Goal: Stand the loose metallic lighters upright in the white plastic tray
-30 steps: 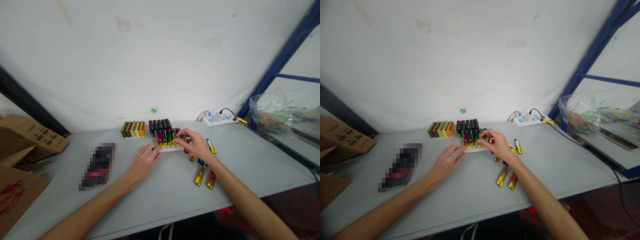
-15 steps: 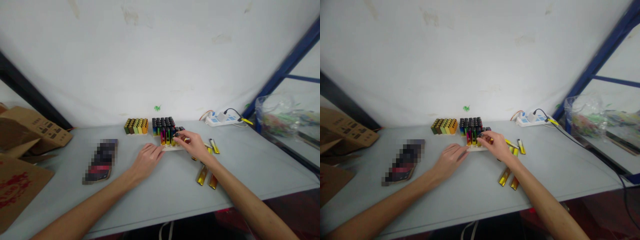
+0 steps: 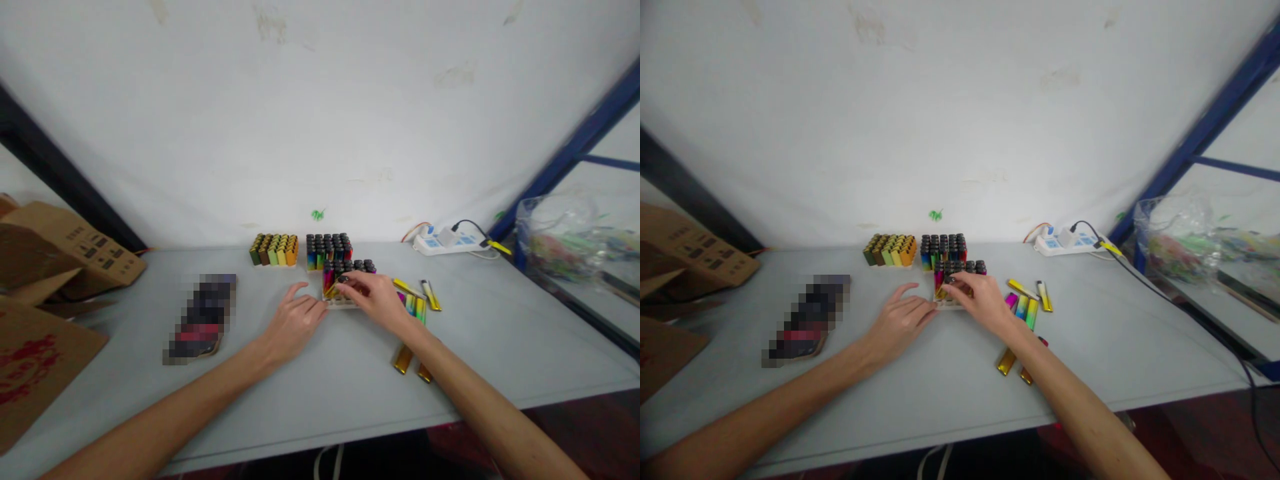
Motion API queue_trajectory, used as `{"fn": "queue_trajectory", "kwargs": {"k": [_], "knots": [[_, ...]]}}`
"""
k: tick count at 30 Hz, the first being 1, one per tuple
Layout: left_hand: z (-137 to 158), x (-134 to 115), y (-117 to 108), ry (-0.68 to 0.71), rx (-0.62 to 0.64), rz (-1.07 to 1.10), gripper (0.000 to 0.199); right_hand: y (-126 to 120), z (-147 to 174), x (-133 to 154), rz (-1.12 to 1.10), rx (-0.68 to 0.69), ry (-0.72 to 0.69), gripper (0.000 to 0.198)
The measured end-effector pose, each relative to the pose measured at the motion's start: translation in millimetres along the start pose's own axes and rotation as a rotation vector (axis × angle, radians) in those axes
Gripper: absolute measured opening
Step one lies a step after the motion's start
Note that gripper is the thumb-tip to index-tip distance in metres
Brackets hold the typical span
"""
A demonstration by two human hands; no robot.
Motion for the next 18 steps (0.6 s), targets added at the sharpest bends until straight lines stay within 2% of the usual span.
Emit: {"fn": "queue_trajectory", "kwargs": {"k": [7,12,18], "knots": [[-0.5,-0.8,0.3,0.046,-0.009,-0.050,0.023,5.4,-2.1,1.6,0.081,0.080,-0.047,0.027],[-2.3,-0.9,-1.8,0.054,-0.033,-0.050,0.023,8.7,-2.5,7.1,0.386,0.079,-0.053,0.028],[-4.2,-0.3,-5.3,0.046,-0.036,-0.053,0.027,14.6,-2.3,22.5,0.660,0.080,0.023,0.032]]}}
Point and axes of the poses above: each hand's wrist, its own z-axis away from the middle knuckle, its own y-axis out of the palm, x = y × z, the point moved 2 cm from there along -z, towards the middle knuckle, and after that the axes turned 6 degrees about y, right-handed, at the moved point
